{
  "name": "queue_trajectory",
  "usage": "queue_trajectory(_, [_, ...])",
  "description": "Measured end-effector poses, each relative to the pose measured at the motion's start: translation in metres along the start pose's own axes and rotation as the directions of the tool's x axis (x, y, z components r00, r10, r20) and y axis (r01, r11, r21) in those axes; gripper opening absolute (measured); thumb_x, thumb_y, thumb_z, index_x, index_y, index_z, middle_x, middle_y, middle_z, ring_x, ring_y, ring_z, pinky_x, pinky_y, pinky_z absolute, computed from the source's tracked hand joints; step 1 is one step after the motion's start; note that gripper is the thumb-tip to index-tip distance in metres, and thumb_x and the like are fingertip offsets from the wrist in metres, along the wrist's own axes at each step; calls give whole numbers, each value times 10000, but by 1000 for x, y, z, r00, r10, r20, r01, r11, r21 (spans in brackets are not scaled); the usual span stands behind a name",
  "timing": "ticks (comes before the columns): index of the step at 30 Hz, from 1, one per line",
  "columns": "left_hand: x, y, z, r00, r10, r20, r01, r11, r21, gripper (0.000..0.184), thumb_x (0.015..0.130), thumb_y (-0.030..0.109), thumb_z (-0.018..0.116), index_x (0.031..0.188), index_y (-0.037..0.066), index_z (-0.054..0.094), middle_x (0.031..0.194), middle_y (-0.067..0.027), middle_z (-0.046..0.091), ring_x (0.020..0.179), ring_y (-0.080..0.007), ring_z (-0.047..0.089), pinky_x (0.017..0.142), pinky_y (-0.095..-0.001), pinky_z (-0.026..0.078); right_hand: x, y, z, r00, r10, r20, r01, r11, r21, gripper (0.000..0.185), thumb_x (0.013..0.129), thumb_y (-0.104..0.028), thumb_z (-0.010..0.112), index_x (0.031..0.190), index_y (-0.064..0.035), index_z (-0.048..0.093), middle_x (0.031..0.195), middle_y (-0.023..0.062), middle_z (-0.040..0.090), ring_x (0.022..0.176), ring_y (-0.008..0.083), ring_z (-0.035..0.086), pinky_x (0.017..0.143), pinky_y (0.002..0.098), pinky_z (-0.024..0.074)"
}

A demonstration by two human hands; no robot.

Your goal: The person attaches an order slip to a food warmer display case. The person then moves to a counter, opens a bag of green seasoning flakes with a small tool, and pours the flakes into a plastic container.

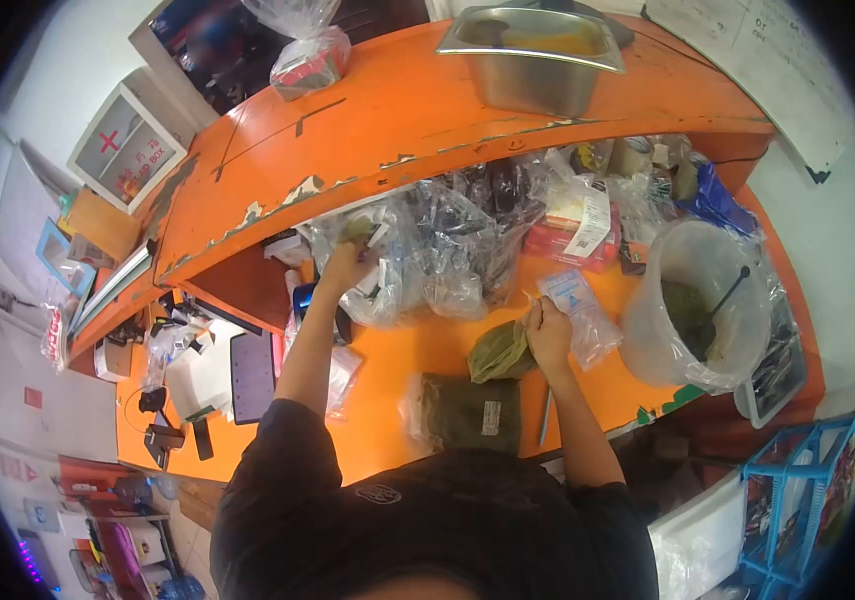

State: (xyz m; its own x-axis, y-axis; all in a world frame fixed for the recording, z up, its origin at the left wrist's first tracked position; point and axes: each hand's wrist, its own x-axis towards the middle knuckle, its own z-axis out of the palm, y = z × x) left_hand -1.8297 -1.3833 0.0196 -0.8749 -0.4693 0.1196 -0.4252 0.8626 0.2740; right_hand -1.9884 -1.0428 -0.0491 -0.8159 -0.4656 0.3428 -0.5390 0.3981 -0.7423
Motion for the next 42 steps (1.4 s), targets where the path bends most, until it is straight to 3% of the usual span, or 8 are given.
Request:
queue_trajectory(6, [1, -1, -3, 580, -46, -814, 265, 955, 135, 239, 745, 268, 633, 860, 59, 644, 856, -157, 624, 818, -349, 590, 686, -422, 478, 1, 11, 6, 999, 22, 29, -22, 1000, 1, 220, 892, -201, 468, 760, -37, 532, 608, 163, 582, 591, 365, 585, 535, 440, 443])
queue_trajectory(13, [-35, -7, 0, 959, -25, -281, -116, 874, -473, 85, 743, 33, 566, 794, 9, 630, 827, -147, 600, 770, -274, 595, 671, -322, 467, 1, 3, 0, 1000, 5, 21, -6, 999, 44, 231, 898, -191, 454, 744, -35, 527, 611, 155, 590, 592, 354, 591, 545, 426, 452])
queue_trajectory(19, [-82, -101, 0, 593, -784, -183, -222, 59, -973, 75, 836, 94, 599, 895, 50, 583, 820, 7, 586, 680, -61, 523, 571, -197, 403, -1, 6, 2, 998, 15, 56, -22, 994, 109, 252, 905, -198, 446, 729, -31, 516, 615, 157, 590, 589, 355, 589, 543, 430, 446])
queue_trajectory(23, [-81, -61, -6, 74, -403, -912, 475, 818, -323, 167, 715, 44, 609, 865, 25, 540, 787, -91, 526, 793, -252, 535, 707, -363, 422, 0, 12, 4, 999, 8, 38, -9, 1000, 10, 256, 902, -212, 447, 734, -31, 514, 629, 180, 578, 605, 379, 575, 546, 445, 434])
queue_trajectory(28, [-63, 40, 0, 755, -113, -646, -128, 941, -314, 257, 674, 64, 603, 917, -9, 568, 956, -229, 515, 883, -385, 504, 787, -437, 410, 1, 22, 11, 1000, -20, 15, 20, 1000, 18, 253, 894, -197, 451, 725, -18, 508, 629, 197, 557, 597, 377, 561, 543, 448, 419])
queue_trajectory(31, [-36, 9, 75, 866, -26, -499, -50, 989, -139, 320, 670, 68, 604, 976, -23, 580, 940, -244, 538, 918, -401, 506, 819, -449, 423, 0, 9, 4, 997, -74, -19, 74, 997, 9, 265, 897, -158, 448, 693, 6, 488, 595, 182, 543, 547, 328, 561, 525, 410, 416])
queue_trajectory(34, [-16, -25, 108, 952, -116, -284, 79, 987, -139, 331, 655, 89, 625, 971, -6, 599, 1022, -262, 528, 983, -420, 484, 858, -472, 415, -2, 20, 7, 996, -91, -21, 91, 996, 3, 254, 889, -148, 450, 692, 8, 486, 592, 186, 539, 540, 327, 554, 521, 400, 414])
queue_trajectory(42, [-30, 46, 8, 747, -167, -643, 52, 980, -193, 119, 775, 121, 606, 736, 12, 631, 699, -146, 600, 659, -311, 576, 656, -363, 473, -4, 17, 5, 999, -21, -46, 25, 996, 88, 251, 899, -167, 444, 732, 2, 525, 624, 203, 548, 593, 343, 566, 557, 417, 424])
